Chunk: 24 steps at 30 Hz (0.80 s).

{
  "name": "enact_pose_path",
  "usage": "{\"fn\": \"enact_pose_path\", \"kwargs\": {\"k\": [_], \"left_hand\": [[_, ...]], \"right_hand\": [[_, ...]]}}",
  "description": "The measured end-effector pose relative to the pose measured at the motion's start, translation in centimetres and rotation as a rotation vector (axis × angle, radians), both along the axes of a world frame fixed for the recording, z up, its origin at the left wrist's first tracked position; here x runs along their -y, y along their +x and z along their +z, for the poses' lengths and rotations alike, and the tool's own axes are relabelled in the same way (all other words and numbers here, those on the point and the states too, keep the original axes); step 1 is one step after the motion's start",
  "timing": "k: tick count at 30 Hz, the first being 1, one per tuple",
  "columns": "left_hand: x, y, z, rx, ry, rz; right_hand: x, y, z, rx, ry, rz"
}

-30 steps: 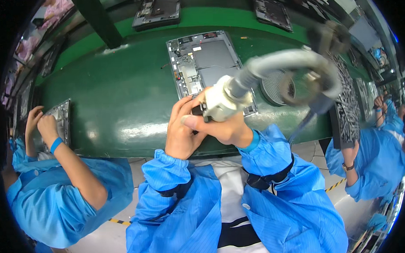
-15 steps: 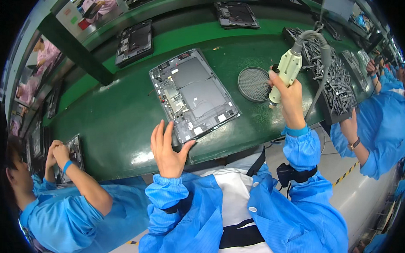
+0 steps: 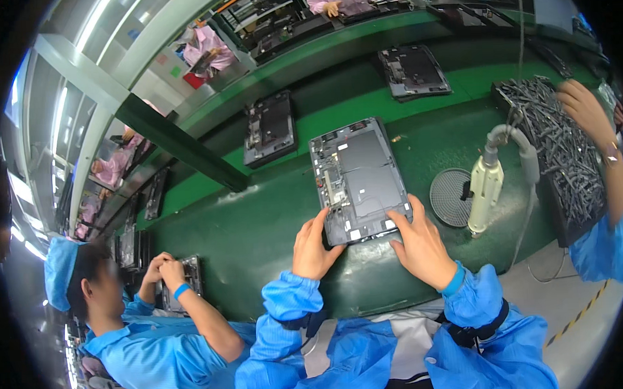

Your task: The person picks up a tablet from a conveyor belt, presses a component into the casing by hand, and drives screws into it using a power screwdriver before returning it to the belt.

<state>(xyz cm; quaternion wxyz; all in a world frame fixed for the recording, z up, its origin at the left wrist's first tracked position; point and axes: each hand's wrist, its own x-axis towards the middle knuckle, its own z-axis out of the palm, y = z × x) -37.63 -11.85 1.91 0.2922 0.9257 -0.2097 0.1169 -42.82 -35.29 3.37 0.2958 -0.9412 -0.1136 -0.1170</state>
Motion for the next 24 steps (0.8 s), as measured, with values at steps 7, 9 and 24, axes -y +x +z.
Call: {"fn": "enact_pose_path", "kwargs": {"k": [7, 9, 24], "left_hand": [[1.0, 13.7, 0.7, 0.057, 0.087, 0.208], [1.8, 17.0, 1.0, 0.04, 0.068, 0.318], [-5.3, 25.3, 2.0, 0.255, 1.049, 0.238]], "right_hand": [[-3.2, 11.2, -2.3, -0.165, 0.838, -0.114], [-4.2, 13.9, -3.9, -0.025, 1.163, -0.033], [-1.4, 21.1, -1.9, -0.292, 1.427, 0.131]]}}
